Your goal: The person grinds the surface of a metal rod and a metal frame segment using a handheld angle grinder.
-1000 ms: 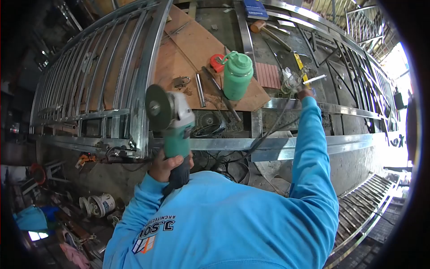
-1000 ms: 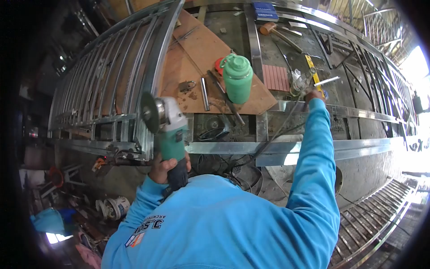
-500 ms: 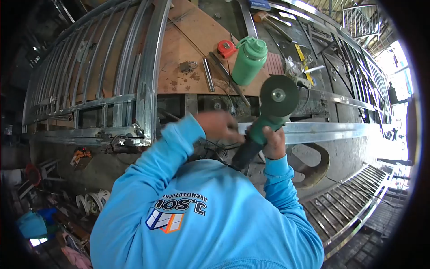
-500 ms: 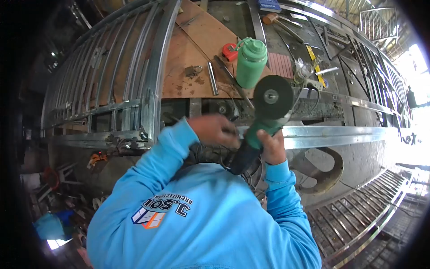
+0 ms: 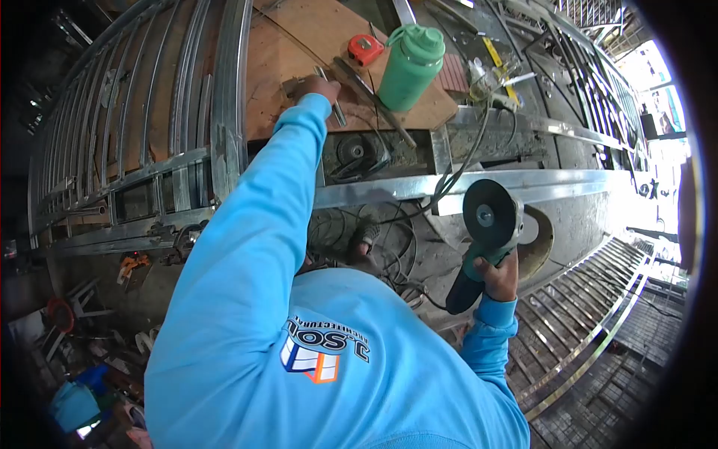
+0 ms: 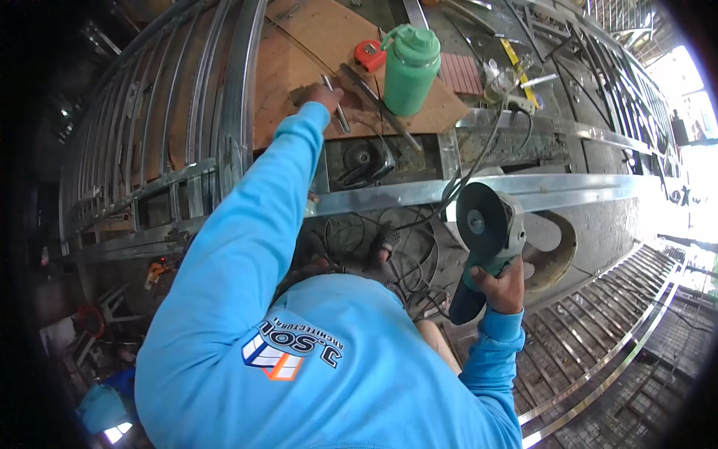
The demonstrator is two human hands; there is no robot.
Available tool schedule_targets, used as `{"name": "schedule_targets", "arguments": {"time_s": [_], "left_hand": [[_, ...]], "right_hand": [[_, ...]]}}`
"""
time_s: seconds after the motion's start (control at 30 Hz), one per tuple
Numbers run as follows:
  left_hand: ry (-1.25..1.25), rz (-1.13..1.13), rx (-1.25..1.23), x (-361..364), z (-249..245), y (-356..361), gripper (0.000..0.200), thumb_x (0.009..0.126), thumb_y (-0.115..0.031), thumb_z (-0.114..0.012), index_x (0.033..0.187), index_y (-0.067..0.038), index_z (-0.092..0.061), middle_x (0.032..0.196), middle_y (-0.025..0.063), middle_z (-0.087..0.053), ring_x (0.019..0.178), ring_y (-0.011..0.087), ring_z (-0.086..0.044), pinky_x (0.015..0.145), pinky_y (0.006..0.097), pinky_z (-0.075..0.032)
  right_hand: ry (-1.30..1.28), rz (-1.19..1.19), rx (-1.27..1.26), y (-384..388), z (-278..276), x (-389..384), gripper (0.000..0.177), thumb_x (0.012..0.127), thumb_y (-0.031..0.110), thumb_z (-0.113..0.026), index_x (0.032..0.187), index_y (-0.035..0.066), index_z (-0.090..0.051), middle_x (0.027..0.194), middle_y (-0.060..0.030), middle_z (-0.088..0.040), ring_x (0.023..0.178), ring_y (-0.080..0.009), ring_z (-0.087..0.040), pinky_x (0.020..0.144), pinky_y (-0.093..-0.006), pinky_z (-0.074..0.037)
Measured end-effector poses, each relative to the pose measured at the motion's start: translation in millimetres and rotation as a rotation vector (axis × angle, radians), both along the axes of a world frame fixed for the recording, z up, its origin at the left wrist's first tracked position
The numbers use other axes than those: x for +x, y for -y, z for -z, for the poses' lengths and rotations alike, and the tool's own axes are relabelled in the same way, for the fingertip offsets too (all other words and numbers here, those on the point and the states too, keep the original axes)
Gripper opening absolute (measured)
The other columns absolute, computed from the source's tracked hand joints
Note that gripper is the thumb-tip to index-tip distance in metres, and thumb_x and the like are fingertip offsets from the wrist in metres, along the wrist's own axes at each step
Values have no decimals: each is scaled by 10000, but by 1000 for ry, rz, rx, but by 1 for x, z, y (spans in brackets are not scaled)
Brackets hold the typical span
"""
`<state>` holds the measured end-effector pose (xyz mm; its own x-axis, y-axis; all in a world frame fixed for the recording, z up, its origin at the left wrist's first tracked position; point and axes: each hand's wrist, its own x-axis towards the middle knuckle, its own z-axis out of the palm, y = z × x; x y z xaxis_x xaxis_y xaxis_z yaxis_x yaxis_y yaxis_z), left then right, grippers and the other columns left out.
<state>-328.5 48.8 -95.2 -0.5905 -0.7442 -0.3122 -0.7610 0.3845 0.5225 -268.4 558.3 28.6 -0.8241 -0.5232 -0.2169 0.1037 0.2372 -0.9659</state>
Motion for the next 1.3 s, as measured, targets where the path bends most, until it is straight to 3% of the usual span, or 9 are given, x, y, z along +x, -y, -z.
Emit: {"name": "schedule_targets", "arguments": {"time_s": [0.07,0.13,0.17,0.27,0.33,0.53,0.63,0.73,1.3], "left_hand": [[-311,-138,260,36,-21,-20,458,801,-298,-735,1114,28,-663,1119,276,-695,966,426,-701,870,488,-530],[-513,-25,85,80,-4,-65,422,854,-277,-722,1117,30,-601,819,143,-696,711,259,-705,653,417,-560],[-566,36,198,102,-25,-102,515,867,-250,-714,1244,47,-527,837,134,-689,642,223,-693,544,370,-546],[-342,36,365,134,18,-140,651,849,-185,-719,1356,69,-399,918,167,-680,601,222,-681,471,338,-548],[-313,-20,538,141,1,-149,720,838,-155,-720,1399,72,-331,939,185,-672,588,224,-675,436,328,-544],[-274,-74,702,134,7,-128,553,848,-98,-692,1278,80,-393,877,176,-659,533,232,-649,388,317,-507],[-277,-129,800,131,7,-125,417,875,-97,-710,1173,47,-456,848,152,-656,492,203,-627,357,307,-462],[-329,-156,882,132,9,-120,336,894,-77,-724,1120,-2,-487,837,134,-649,498,182,-625,363,290,-454],[-429,-226,978,133,23,-118,260,915,-28,-685,1119,12,-529,892,128,-641,559,194,-623,411,311,-468]], "right_hand": [[-22,-42,82,6,-3,0,778,721,356,-872,1299,-31,-523,1075,-81,-676,976,-204,-650,877,-345,-520],[-97,-45,174,10,4,4,802,697,295,-864,1331,-27,-493,1095,-100,-677,995,-225,-650,899,-353,-517],[-137,-50,224,13,7,6,817,684,265,-859,1347,-25,-479,1105,-110,-678,1005,-236,-650,910,-358,-515],[-114,-227,361,30,10,4,847,672,205,-836,1389,-8,-440,1113,-149,-683,1010,-247,-656,922,-362,-515],[-81,-265,374,44,14,8,848,671,203,-838,1388,-8,-439,1114,-171,-683,1014,-247,-659,926,-363,-516],[10,-380,371,60,44,14,851,674,189,-829,1387,-50,-432,1141,-186,-676,1046,-249,-656,939,-363,-515],[21,-408,371,65,53,16,790,700,176,-824,1365,-24,-448,1156,-124,-660,1019,-188,-625,921,-333,-510],[27,-381,403,71,54,19,852,674,181,-829,1387,-65,-435,1148,-184,-672,1056,-239,-648,946,-359,-514],[-46,-422,501,81,78,24,959,680,227,-823,1431,-136,-350,1175,-245,-669,1089,-317,-669,952,-373,-520]]}}
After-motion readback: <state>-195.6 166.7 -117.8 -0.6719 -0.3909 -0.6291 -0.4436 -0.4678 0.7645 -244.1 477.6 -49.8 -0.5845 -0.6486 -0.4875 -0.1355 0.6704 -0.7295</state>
